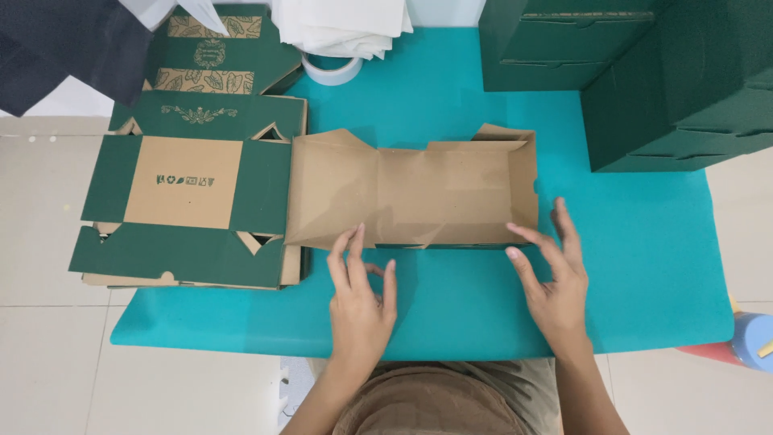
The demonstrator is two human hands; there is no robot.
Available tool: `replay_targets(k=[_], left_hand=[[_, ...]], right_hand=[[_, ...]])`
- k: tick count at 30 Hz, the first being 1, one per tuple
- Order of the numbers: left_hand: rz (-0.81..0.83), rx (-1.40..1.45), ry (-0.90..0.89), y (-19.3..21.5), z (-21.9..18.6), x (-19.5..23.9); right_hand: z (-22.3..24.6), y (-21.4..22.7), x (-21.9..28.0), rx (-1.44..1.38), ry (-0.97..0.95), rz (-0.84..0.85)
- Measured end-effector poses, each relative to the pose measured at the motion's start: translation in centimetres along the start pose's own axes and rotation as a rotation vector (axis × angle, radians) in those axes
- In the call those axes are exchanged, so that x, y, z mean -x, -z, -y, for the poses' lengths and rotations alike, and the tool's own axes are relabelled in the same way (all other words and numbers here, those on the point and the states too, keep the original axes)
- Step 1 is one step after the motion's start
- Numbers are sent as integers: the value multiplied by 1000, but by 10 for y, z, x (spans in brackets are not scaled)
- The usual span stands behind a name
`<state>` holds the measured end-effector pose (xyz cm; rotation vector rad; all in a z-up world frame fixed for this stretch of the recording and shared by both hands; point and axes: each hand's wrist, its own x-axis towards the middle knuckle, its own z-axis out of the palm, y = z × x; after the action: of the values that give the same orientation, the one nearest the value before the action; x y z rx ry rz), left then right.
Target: The person assembles a flat-packed cardboard box by folding and creasing its flaps and sides. They then place a decorative lid on top to complete the box.
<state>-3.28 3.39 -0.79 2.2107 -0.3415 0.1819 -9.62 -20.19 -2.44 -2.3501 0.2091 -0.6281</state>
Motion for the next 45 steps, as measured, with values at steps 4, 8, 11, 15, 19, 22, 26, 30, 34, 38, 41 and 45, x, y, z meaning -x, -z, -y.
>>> replay_targets(k=[4, 8, 11, 15, 19, 22, 26, 30, 34, 38, 41, 45], left_hand=[[-97, -67, -169, -10, 10, -5], [-102, -10, -178, -21, 20, -5], [-74, 92, -125, -24, 25, -8], [-75, 154, -219, -18, 13, -13], [-128, 110, -354, -19, 4, -16], [-134, 15, -382, -19, 4, -16], [-105, 26, -516, -14, 4, -13], [-176, -96, -607, -9, 1, -14], [-250, -171, -634, -6, 0, -18], [-285, -208, -623, -4, -2, -17], [-291, -264, -638, -6, -4, -16], [-303, -330, -658, -8, -7, -16]], right_hand=[[6, -6, -1, -114, -42, -22], [1, -11, 6, -122, -75, -53], [-2, -12, 9, -96, -79, -65], [-1, -11, 10, -77, -70, -68], [1, -9, 7, -72, -122, -91], [3, -7, 4, -95, -223, -93], [-3, -13, 10, -39, -39, -72], [14, -16, 5, -2, -5, -25], [23, -20, 5, 11, 51, 72], [25, -23, 7, -24, 78, 149], [28, -24, 5, -34, 79, 173], [33, -22, 2, 8, 58, 200]])
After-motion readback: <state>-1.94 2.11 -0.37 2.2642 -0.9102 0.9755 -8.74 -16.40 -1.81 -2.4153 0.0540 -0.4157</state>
